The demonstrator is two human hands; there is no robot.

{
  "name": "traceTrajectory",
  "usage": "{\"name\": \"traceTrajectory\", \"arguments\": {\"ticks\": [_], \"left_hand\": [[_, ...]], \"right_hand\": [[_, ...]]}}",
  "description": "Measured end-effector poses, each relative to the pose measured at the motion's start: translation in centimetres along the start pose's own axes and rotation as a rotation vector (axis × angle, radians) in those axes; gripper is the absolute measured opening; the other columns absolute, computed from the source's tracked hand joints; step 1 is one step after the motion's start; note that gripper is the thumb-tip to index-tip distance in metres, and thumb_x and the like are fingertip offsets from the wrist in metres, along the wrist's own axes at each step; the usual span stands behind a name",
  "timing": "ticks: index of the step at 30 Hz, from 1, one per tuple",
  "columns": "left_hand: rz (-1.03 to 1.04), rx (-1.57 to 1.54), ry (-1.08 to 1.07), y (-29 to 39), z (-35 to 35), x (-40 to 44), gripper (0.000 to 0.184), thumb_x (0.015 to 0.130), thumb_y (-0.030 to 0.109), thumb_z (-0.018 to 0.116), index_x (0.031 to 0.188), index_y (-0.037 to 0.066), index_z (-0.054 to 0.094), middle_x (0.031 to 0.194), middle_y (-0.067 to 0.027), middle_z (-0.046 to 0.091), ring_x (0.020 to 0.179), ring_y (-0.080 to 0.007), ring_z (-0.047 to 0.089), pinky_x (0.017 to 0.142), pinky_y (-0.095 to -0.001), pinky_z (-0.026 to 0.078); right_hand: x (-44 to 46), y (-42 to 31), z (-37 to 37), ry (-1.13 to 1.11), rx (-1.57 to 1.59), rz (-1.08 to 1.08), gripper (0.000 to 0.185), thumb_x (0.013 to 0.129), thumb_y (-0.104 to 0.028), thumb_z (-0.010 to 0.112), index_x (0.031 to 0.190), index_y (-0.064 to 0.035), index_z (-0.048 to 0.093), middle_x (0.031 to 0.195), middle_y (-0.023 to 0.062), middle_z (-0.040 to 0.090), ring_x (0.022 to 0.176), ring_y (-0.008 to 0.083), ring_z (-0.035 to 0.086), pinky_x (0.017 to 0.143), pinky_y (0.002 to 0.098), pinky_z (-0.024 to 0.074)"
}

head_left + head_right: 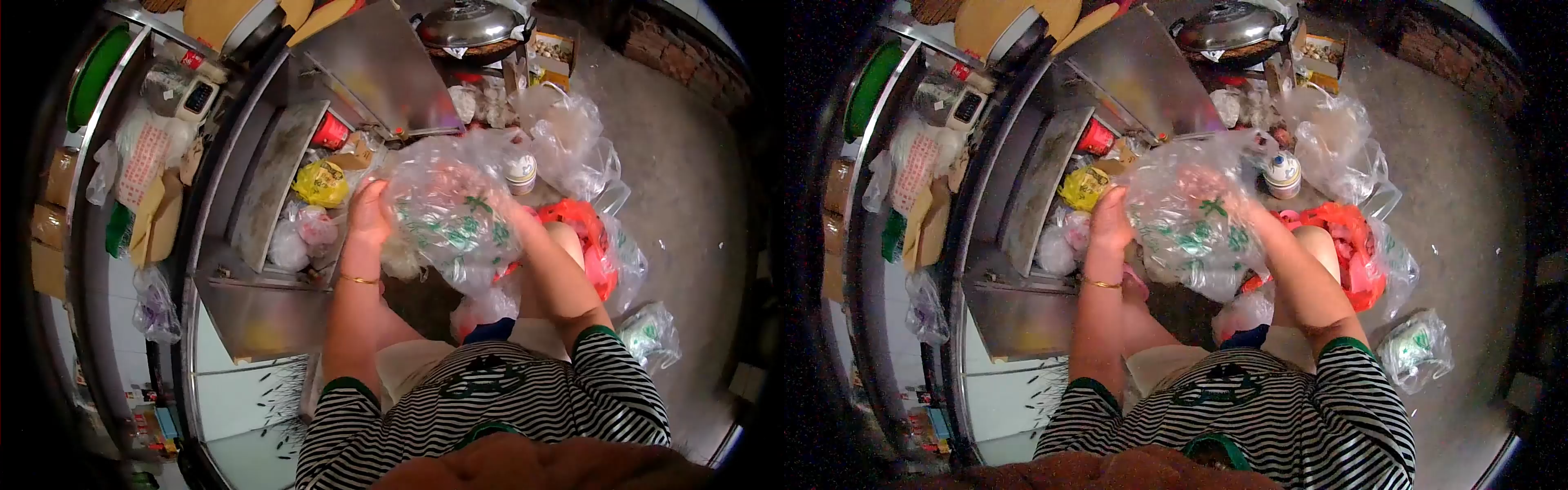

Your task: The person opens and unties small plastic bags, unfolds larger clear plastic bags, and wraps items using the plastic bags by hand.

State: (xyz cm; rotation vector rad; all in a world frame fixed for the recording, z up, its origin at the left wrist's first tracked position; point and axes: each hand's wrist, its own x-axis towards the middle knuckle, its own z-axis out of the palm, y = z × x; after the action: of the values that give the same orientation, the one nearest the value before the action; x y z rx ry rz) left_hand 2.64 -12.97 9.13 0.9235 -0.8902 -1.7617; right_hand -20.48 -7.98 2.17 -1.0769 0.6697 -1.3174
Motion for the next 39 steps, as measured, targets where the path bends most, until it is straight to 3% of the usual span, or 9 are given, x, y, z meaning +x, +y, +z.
{"name": "traceTrajectory", "arguments": {"ticks": [3,5,11,17,18,22,28,34,39], "left_hand": [[0.150,0.057,0.062,2.6,0.7,-2.2,0.031,0.078,0.000,0.051,0.109,0.000,0.052,0.098,-0.0074,0.060,0.086,-0.0164,0.058,0.078,-0.0283,0.047],[0.200,0.170,0.111,3.6,1.2,-3.1,0.032,0.077,-0.002,0.050,0.110,-0.001,0.051,0.097,-0.0081,0.060,0.085,-0.0152,0.058,0.077,-0.0268,0.048],[0.350,0.634,-0.057,1.9,2.1,-4.8,0.022,0.082,0.003,0.050,0.101,-0.001,0.059,0.090,-0.0042,0.060,0.081,-0.0098,0.054,0.073,-0.0220,0.044],[0.512,0.666,0.358,4.4,-1.6,-4.5,0.017,0.085,0.009,0.051,0.095,0.000,0.060,0.086,-0.0039,0.060,0.077,-0.0102,0.055,0.070,-0.0210,0.044],[0.531,0.605,0.375,5.1,-1.6,-4.9,0.017,0.085,0.011,0.051,0.095,0.000,0.059,0.085,-0.0036,0.060,0.076,-0.0104,0.055,0.069,-0.0210,0.044],[0.563,0.485,0.390,6.2,0.9,-5.5,0.022,0.087,0.018,0.050,0.097,0.002,0.059,0.085,-0.0034,0.060,0.073,-0.0117,0.055,0.063,-0.0245,0.044],[0.448,0.167,0.212,8.2,2.0,-2.1,0.032,0.090,0.025,0.045,0.106,-0.001,0.056,0.103,-0.0098,0.059,0.089,-0.0197,0.057,0.078,-0.0319,0.045],[0.283,0.075,0.203,9.2,1.9,-1.2,0.041,0.092,0.032,0.036,0.112,0.000,0.054,0.109,-0.0103,0.058,0.096,-0.0241,0.057,0.085,-0.0370,0.045],[0.131,0.084,0.442,10.4,1.7,-0.7,0.048,0.090,0.040,0.033,0.115,0.004,0.054,0.111,-0.0100,0.057,0.098,-0.0254,0.056,0.084,-0.0389,0.045]], "right_hand": [[-0.2,-4.2,0.2,0.170,0.580,-0.164,0.064,0.085,-0.040,0.050,0.136,-0.0073,0.029,0.127,0.0159,0.044,0.107,0.0319,0.050,0.093,0.0424,0.0376],[-0.5,-6.7,-0.6,-0.137,0.897,-0.173,0.058,0.086,-0.039,0.049,0.132,-0.0063,0.034,0.124,0.0164,0.046,0.105,0.0333,0.051,0.090,0.0446,0.0404],[-0.6,-3.2,-0.5,-0.133,0.731,0.034,0.046,0.088,-0.034,0.047,0.124,-0.0055,0.043,0.115,0.0149,0.054,0.098,0.0277,0.056,0.083,0.0400,0.0454],[1.8,-0.9,-6.2,0.523,0.839,-0.113,0.012,0.088,-0.015,0.046,0.088,-0.0052,0.054,0.072,0.0025,0.055,0.062,0.0114,0.052,0.050,0.0246,0.0424],[1.5,-1.2,-7.1,0.313,0.861,-0.163,0.014,0.089,-0.016,0.045,0.089,-0.0054,0.054,0.081,0.0055,0.059,0.072,0.0164,0.056,0.070,0.0283,0.0474],[0.7,-1.9,-6.3,0.214,1.114,-0.255,0.035,0.089,-0.030,0.046,0.106,0.0006,0.053,0.095,0.0112,0.060,0.083,0.0207,0.058,0.082,0.0337,0.0450],[-0.7,-3.5,0.0,-0.177,0.601,0.079,0.064,0.084,-0.051,0.043,0.127,-0.0042,0.042,0.119,0.0129,0.052,0.106,0.0255,0.053,0.093,0.0372,0.0386],[-0.6,-2.3,-0.1,-0.471,0.152,0.150,0.039,0.084,-0.033,0.055,0.110,-0.0042,0.055,0.102,0.0080,0.060,0.095,0.0187,0.056,0.087,0.0318,0.0405],[-0.8,-2.5,0.5,-0.430,0.461,0.189,0.068,0.082,-0.059,0.043,0.123,-0.0049,0.045,0.113,0.0088,0.055,0.100,0.0191,0.053,0.088,0.0316,0.0389]]}}
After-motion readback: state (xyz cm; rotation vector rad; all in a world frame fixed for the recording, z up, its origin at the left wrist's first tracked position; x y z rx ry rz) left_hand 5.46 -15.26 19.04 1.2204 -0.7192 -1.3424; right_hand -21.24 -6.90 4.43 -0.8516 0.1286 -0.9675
